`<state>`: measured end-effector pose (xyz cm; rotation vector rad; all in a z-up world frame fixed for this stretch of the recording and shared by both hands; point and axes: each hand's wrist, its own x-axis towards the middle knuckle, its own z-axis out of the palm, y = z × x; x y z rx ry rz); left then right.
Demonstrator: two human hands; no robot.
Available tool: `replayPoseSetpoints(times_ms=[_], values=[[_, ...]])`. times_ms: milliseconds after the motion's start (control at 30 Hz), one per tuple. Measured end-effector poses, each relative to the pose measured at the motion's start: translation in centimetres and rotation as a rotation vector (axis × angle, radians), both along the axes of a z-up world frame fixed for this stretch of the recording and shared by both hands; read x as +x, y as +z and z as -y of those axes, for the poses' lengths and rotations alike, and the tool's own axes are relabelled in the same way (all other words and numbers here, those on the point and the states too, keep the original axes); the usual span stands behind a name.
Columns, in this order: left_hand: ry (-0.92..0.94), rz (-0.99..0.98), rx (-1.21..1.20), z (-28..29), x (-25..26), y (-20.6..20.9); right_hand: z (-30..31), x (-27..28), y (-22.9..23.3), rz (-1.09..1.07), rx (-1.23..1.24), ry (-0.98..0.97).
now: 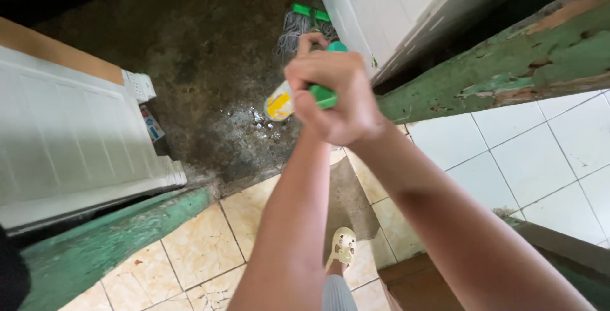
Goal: The recorder prepares cleaning solution and then mops the floor of the room.
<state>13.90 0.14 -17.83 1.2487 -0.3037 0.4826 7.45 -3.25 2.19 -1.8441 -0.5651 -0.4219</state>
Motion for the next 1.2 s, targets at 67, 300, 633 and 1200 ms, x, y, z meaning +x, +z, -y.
replayPoseSetpoints(times_ms=[67, 300, 633, 1200], values=[[-0.084, -0.112, 0.001, -1.3, -0.8, 2.9, -0.3, 0.0, -0.4, 0.021, -0.033, 0.007], [0.208, -0.049, 0.71, -0.1, 0.5, 5.8, -1.9, 0.0, 0.1, 0.061, 0.455, -0.202], [-0.69, 0.179, -1.28, 1.4, 0.6, 9.1, -0.5, 4.4, 0.6, 0.029, 0.079, 0.034], [-0.593, 0.153, 0.106, -6.7, -6.9, 9.4, -6.7, -2.6, -1.3, 0.124, 0.361, -0.404]])
